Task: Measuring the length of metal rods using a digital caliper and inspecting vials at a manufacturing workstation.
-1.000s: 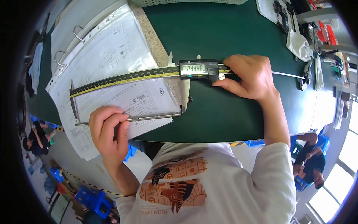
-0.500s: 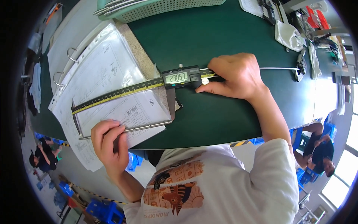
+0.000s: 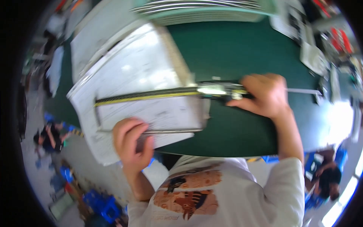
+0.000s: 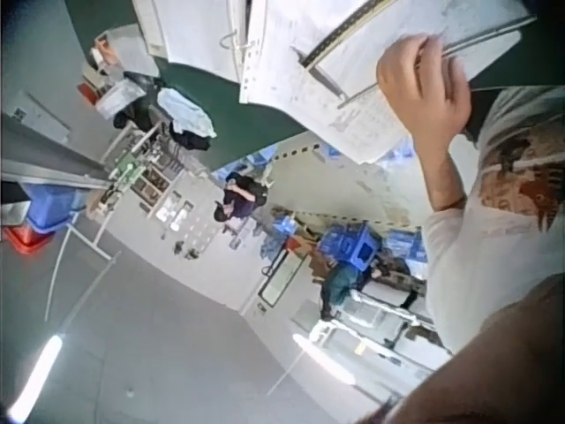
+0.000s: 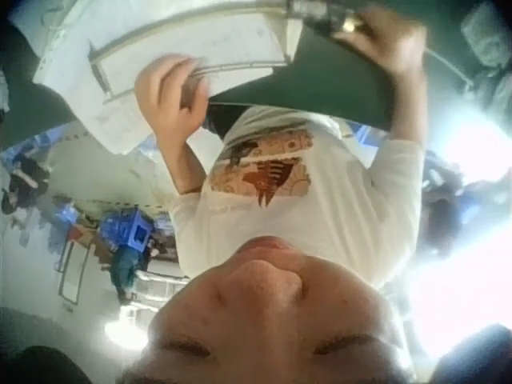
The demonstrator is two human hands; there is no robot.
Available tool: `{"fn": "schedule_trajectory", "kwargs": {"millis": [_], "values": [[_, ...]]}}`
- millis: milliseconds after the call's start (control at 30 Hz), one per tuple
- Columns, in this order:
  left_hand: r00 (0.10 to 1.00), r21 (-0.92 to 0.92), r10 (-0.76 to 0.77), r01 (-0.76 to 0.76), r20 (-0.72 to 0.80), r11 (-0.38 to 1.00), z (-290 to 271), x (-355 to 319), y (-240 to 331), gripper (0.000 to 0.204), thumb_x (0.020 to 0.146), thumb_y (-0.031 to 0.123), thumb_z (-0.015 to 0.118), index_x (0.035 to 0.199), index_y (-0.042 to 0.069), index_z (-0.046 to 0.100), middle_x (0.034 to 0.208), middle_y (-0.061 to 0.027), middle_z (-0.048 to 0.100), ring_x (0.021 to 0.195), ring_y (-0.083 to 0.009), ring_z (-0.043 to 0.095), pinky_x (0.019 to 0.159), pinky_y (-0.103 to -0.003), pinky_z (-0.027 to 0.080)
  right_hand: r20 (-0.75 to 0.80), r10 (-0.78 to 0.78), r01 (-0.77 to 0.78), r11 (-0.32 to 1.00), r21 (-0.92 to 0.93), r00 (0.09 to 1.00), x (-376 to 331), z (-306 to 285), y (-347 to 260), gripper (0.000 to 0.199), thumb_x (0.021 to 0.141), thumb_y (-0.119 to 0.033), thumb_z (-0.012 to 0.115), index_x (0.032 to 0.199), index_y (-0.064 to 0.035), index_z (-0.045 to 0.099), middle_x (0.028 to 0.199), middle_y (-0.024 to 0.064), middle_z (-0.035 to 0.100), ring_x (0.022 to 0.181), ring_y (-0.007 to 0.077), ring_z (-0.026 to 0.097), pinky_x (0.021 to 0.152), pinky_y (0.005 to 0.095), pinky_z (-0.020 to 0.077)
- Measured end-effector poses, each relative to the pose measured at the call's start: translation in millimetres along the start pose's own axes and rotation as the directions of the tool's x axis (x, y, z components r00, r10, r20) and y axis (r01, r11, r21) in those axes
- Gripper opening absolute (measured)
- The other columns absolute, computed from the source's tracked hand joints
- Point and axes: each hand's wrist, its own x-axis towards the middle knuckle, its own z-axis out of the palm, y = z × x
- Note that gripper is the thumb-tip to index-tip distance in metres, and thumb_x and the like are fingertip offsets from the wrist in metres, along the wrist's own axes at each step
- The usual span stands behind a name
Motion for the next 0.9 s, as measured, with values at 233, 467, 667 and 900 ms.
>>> {"fn": "schedule_trajectory", "kwargs": {"millis": [233,467,667,900], "values": [[1.000,-0.044,0.008,-0.009,-0.019,0.999,8.1,2.4,1.9,0.025,0.066,0.007,0.067,0.091,0.006,0.061,0.092,-0.0061,0.057,0.085,-0.0245,0.057,0.074,-0.037,0.045,-0.010,0.035,-0.035,0.999,-0.025,0.999,-11.8,-3.7,8.3,0.054,0.063,-0.054,0.070,0.065,-0.0032,0.053,0.055,0.0088,0.048,0.046,0.0281,0.047,0.043,0.0352,0.0349],[1.000,-0.040,-0.007,0.007,-0.014,0.999,5.6,1.0,0.9,0.026,0.067,0.007,0.067,0.092,0.006,0.060,0.093,-0.0053,0.056,0.088,-0.0239,0.057,0.077,-0.037,0.044,-0.027,0.032,-0.033,0.999,-0.009,0.999,-7.5,0.5,8.6,0.055,0.062,-0.054,0.071,0.065,-0.0022,0.052,0.056,0.0094,0.048,0.046,0.0284,0.048,0.043,0.0354,0.0350],[1.000,-0.047,-0.014,0.014,-0.006,0.999,6.7,0.5,1.5,0.025,0.068,0.008,0.067,0.092,0.006,0.060,0.093,-0.0050,0.056,0.088,-0.0240,0.056,0.077,-0.037,0.044,-0.010,0.074,-0.073,0.997,0.020,0.997,-10.4,1.7,10.3,0.060,0.066,-0.058,0.066,0.067,-0.0008,0.051,0.055,0.0115,0.044,0.047,0.0307,0.045,0.045,0.0372,0.0328],[1.000,-0.074,0.010,-0.010,0.005,0.997,9.2,4.1,0.0,0.025,0.067,0.008,0.067,0.092,0.006,0.061,0.093,-0.0057,0.057,0.086,-0.0247,0.057,0.076,-0.038,0.045,-0.010,0.032,-0.032,0.999,-0.017,0.999,-8.5,-5.1,7.1,0.053,0.065,-0.053,0.070,0.064,-0.0037,0.052,0.054,0.0092,0.047,0.045,0.0282,0.048,0.042,0.0355,0.0346]]}}
